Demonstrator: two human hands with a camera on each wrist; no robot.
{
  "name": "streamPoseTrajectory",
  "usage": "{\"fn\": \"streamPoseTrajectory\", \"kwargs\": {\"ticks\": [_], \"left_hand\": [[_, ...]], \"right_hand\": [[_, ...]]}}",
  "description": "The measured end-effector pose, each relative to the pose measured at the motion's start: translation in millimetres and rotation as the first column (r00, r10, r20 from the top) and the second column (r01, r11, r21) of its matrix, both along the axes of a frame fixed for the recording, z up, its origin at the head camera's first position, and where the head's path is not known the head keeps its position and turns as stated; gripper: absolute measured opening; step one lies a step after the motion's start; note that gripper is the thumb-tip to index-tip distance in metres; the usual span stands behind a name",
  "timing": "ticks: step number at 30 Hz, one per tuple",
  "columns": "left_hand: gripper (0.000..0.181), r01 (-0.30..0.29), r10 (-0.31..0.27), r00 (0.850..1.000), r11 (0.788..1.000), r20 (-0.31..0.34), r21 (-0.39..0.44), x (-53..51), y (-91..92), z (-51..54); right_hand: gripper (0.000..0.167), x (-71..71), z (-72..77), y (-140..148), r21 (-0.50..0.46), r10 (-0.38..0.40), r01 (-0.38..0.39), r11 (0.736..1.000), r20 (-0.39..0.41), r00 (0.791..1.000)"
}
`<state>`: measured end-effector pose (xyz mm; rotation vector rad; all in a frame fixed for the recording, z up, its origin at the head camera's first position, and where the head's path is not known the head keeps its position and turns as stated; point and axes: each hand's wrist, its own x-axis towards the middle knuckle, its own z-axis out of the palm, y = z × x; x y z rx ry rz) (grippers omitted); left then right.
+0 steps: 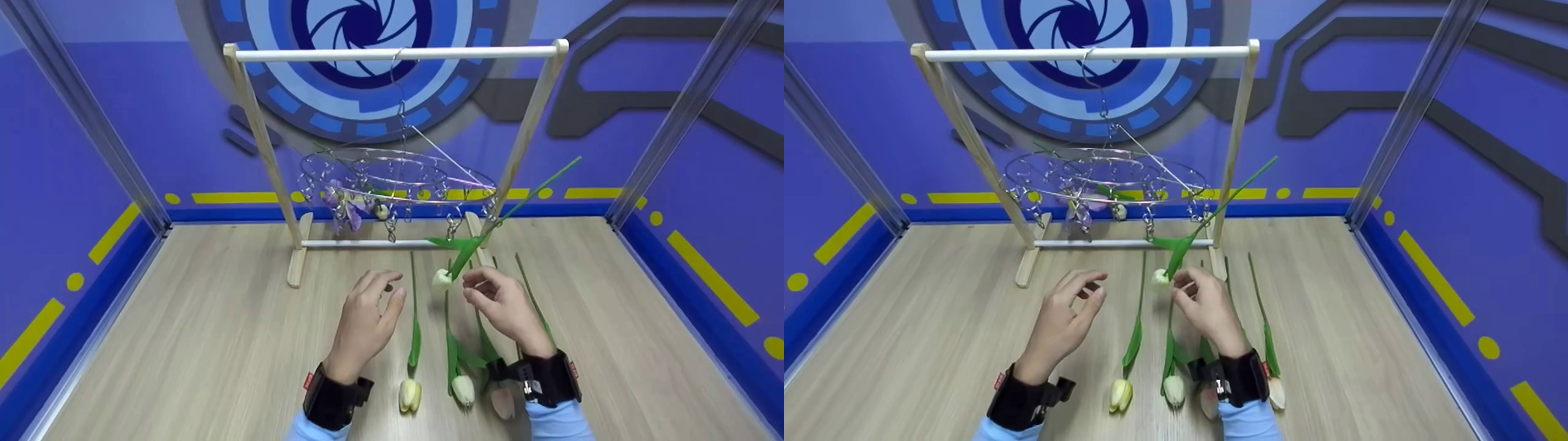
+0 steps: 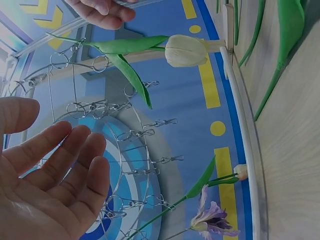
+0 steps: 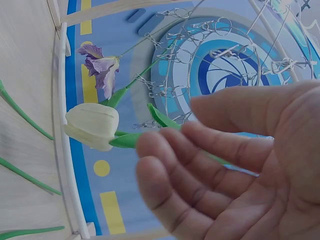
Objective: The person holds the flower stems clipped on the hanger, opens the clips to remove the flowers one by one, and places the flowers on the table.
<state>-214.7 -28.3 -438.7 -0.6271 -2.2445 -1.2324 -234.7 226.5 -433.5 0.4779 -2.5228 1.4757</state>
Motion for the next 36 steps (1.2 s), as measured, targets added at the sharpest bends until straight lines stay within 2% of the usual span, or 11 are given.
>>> {"fn": "streamPoseTrajectory", "kwargs": {"ticks": [10,17,23,32,36], "left_hand": [[0.022,0.031,-0.031,0.999,1.000,-0.019,-0.002,-0.9,10.5,4.3],[0.023,0.058,-0.060,0.997,0.998,-0.055,-0.031,-3.8,24.1,15.6],[0.023,0.093,-0.095,0.995,0.994,-0.040,-0.065,-13.7,39.9,23.9],[0.022,0.123,-0.129,0.991,0.985,-0.040,-0.124,-29.2,56.5,27.1],[0.024,0.130,-0.134,0.991,0.981,-0.020,-0.141,-34.1,61.9,28.6]], "right_hand": [[0.019,1.5,-0.1,3.1,-0.095,-0.025,0.019,0.995,-0.071,0.997],[0.028,1.1,-1.2,3.9,-0.108,-0.081,0.069,0.992,-0.105,0.991],[0.035,-2.7,-0.5,4.2,-0.143,-0.123,0.105,0.984,-0.126,0.984],[0.038,-6.2,-1.4,6.1,-0.159,-0.143,0.118,0.980,-0.161,0.976],[0.042,-7.3,-2.1,6.6,-0.166,-0.138,0.110,0.980,-0.165,0.977]]}}
